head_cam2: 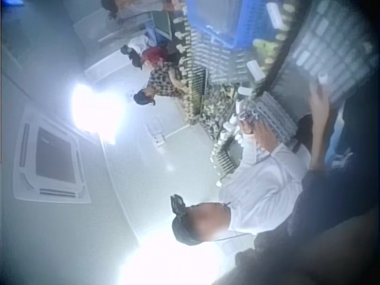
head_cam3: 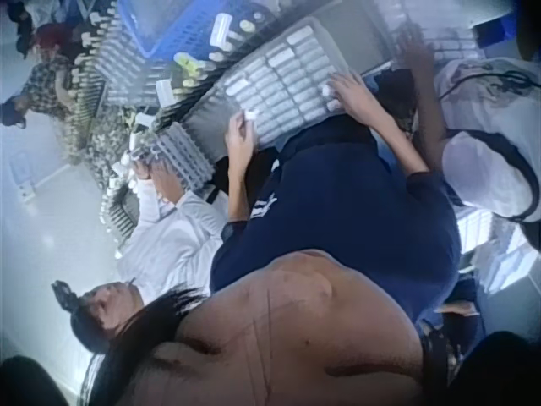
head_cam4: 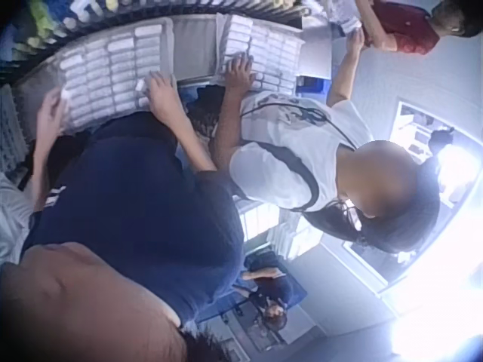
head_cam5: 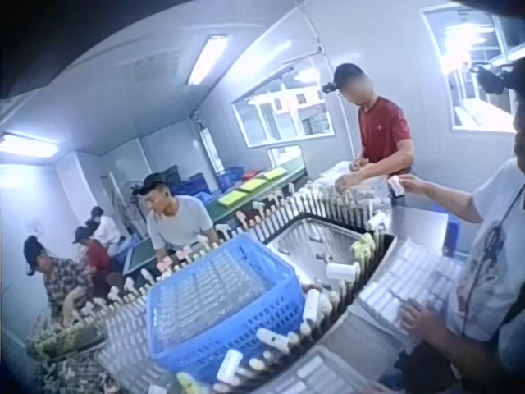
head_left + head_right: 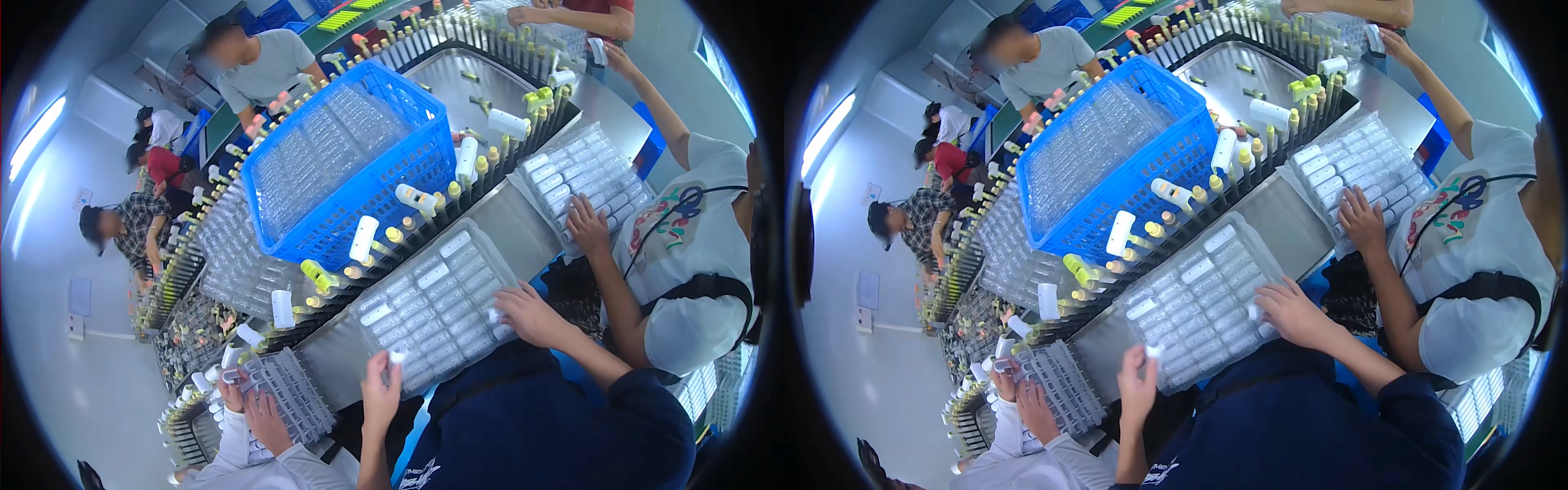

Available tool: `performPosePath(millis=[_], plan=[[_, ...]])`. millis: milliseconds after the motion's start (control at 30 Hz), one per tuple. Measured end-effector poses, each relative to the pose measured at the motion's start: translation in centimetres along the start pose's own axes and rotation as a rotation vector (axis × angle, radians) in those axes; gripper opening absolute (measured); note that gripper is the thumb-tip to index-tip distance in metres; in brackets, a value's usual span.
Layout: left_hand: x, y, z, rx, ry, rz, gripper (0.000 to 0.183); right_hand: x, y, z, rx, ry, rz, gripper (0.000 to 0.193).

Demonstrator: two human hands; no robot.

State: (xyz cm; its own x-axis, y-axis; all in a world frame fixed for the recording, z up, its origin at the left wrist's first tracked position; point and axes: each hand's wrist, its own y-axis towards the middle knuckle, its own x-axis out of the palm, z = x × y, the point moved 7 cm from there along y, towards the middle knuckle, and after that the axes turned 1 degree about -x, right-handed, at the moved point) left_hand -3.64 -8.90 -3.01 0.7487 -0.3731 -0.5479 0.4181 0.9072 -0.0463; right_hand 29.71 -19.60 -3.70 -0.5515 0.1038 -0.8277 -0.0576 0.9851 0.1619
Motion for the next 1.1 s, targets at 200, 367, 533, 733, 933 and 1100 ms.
performPosePath(millis=[200,367,533,733,933,1100], plan=[[0.6,12.4,7.4,-0.008,-0.467,0.339,0.039,-1.6,1.5,-0.1,0.157,0.269,0.142,0.034],[1.5,19.6,9.7,0.078,-0.047,0.480,0.045,-2.7,2.1,-1.6,0.106,0.279,0.199,0.033],[0.2,21.9,9.1,-0.011,0.388,0.410,0.043,-2.2,0.5,0.5,0.217,0.325,0.267,0.033],[-1.3,22.2,8.2,-0.051,1.035,0.511,0.047,-0.6,0.5,4.2,0.453,0.569,0.330,0.029],[-4.0,17.1,6.9,0.267,0.798,0.679,0.062,-3.3,8.4,8.1,0.517,0.929,0.688,0.041],[1.4,7.1,2.5,0.301,0.681,0.633,0.051,-4.3,18.6,9.4,0.423,0.773,0.970,0.042]])
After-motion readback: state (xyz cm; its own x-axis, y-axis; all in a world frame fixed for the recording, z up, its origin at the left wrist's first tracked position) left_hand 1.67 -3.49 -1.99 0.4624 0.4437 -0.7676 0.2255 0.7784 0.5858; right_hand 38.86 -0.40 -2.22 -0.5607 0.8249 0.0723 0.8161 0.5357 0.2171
